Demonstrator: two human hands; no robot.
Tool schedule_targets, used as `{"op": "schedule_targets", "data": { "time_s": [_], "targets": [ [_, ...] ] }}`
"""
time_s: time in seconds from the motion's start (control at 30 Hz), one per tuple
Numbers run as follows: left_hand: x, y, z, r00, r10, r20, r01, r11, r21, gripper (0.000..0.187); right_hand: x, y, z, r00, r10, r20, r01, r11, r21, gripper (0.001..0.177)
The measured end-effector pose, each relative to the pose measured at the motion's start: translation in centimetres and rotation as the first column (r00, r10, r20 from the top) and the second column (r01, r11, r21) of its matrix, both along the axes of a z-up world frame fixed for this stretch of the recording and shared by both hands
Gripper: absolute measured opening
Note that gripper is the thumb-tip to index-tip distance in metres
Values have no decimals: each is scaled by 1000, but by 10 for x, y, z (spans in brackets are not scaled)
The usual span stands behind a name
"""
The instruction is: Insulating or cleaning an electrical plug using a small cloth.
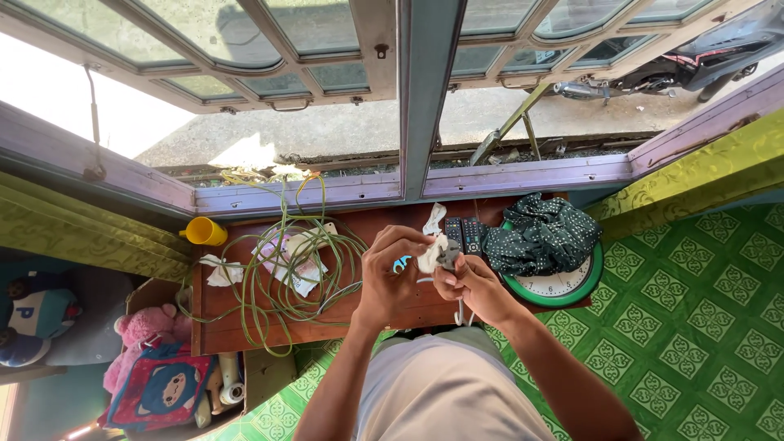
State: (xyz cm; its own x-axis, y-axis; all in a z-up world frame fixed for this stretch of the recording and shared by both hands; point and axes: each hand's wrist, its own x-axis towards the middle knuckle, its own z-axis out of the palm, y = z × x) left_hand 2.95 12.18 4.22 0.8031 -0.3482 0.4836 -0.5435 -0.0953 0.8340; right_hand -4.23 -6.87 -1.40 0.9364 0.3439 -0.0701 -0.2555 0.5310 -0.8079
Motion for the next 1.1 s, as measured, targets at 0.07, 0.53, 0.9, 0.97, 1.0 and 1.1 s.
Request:
{"op": "schedule_targets", "data": {
  "time_s": [0.07, 0.53, 0.9, 0.97, 1.0, 1.1],
  "targets": [
    [-2, -2, -7, 999, 29, 20, -30, 999, 21, 24, 0, -1, 0, 1000, 2, 6, -2, 1000, -8, 50],
    [-12, -13, -44, 954, 13, -299, -117, 935, -334, 16, -1, -8, 13, 979, -141, 145, 184, 919, -350, 54],
    [-28, -13, -36, 900, 100, -424, -159, 982, -105, 12, 3, 15, 60, 851, -110, 514, 491, 514, -703, 37],
    [-26, -12, -52, 869, 158, -469, -199, 979, -38, 8, 2, 15, 53, 824, -67, 563, 522, 477, -707, 36],
    [-27, -12, -59, 884, 124, -451, -199, 972, -123, 9, 0, 15, 47, 822, -106, 559, 532, 492, -689, 34],
    [-26, -17, -27, 872, 59, -486, -214, 938, -271, 21, 1, 17, 40, 803, -260, 536, 577, 561, -593, 27]
  ]
}}
